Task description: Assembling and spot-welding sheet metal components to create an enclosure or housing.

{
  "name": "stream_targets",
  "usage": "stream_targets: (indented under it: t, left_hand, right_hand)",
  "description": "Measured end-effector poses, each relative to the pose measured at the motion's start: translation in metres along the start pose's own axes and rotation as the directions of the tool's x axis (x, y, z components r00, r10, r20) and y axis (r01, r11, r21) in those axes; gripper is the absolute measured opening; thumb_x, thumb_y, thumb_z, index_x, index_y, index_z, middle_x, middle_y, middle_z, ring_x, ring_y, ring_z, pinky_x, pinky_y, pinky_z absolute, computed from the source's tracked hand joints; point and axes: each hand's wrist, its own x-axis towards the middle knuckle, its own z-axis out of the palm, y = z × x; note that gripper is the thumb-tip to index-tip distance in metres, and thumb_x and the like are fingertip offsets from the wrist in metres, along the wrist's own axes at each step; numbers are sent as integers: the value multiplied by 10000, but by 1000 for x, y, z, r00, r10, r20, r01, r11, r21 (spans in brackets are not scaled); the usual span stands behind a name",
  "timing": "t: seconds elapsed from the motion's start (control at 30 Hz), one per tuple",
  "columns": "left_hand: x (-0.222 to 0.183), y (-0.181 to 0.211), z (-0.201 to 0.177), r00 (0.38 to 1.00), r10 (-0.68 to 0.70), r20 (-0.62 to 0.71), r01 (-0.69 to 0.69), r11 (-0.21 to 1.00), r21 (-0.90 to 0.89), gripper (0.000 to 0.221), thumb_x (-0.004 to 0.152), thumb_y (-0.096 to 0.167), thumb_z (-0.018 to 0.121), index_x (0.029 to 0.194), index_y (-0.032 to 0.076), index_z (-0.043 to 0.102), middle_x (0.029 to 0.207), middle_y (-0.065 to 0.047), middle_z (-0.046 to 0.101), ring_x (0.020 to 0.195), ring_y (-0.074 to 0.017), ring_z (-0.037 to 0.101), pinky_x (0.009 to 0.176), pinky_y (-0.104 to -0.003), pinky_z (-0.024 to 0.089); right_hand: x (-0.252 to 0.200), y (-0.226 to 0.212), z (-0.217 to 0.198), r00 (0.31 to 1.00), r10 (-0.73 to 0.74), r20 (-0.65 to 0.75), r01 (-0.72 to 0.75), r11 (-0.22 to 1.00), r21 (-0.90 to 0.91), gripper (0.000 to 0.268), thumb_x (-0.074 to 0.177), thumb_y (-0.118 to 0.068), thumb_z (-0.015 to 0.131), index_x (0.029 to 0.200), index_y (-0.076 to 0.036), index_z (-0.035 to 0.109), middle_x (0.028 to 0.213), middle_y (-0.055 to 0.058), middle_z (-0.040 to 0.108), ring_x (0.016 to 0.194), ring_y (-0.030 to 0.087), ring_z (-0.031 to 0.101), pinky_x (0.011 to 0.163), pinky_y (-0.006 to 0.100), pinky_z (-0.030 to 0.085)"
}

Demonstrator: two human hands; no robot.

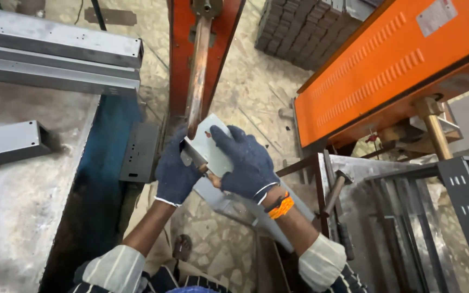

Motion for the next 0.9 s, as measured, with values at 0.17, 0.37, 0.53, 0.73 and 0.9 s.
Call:
stream_targets:
  t: [0.17,0.37,0.53,0.73,0.9]
  left_hand:
    - [13,3,-24,985,-40,169,23,994,105,918,646,209,950,1429,65,494,1413,-173,592,1258,-337,617,1034,-408,504]
    - [26,2,-38,948,14,317,-61,989,137,912,602,212,943,1398,89,515,1369,-169,617,1245,-349,620,1023,-410,503]
    - [42,2,-47,924,46,379,-108,983,145,882,601,195,919,1381,89,520,1331,-173,617,1222,-362,615,1016,-426,500]
    - [41,-5,-48,901,108,419,-200,963,182,816,623,179,886,1359,95,544,1366,-187,616,1208,-399,604,971,-452,505]
    - [38,5,-51,891,176,418,-235,967,94,809,664,205,891,1388,95,549,1380,-185,615,1231,-393,613,983,-440,517]
  right_hand:
    - [-12,-18,14,990,129,-55,-125,990,68,936,596,-378,895,1444,-175,557,1361,246,590,1097,427,640,915,477,546]
    - [-16,-40,23,955,297,-17,-292,948,128,992,565,-320,875,1472,-164,507,1353,246,584,1100,436,634,899,482,546]
    - [-13,-50,41,929,362,-78,-341,918,202,968,595,-289,843,1485,-159,485,1340,234,594,1108,416,648,895,468,559]
    - [-8,-54,49,868,496,-41,-486,862,143,1036,609,-278,869,1526,-155,403,1286,223,585,1105,410,621,883,462,542]
    - [-18,-60,44,874,465,-141,-421,869,259,1023,554,-252,885,1487,-102,494,1295,216,610,1149,393,630,935,443,538]
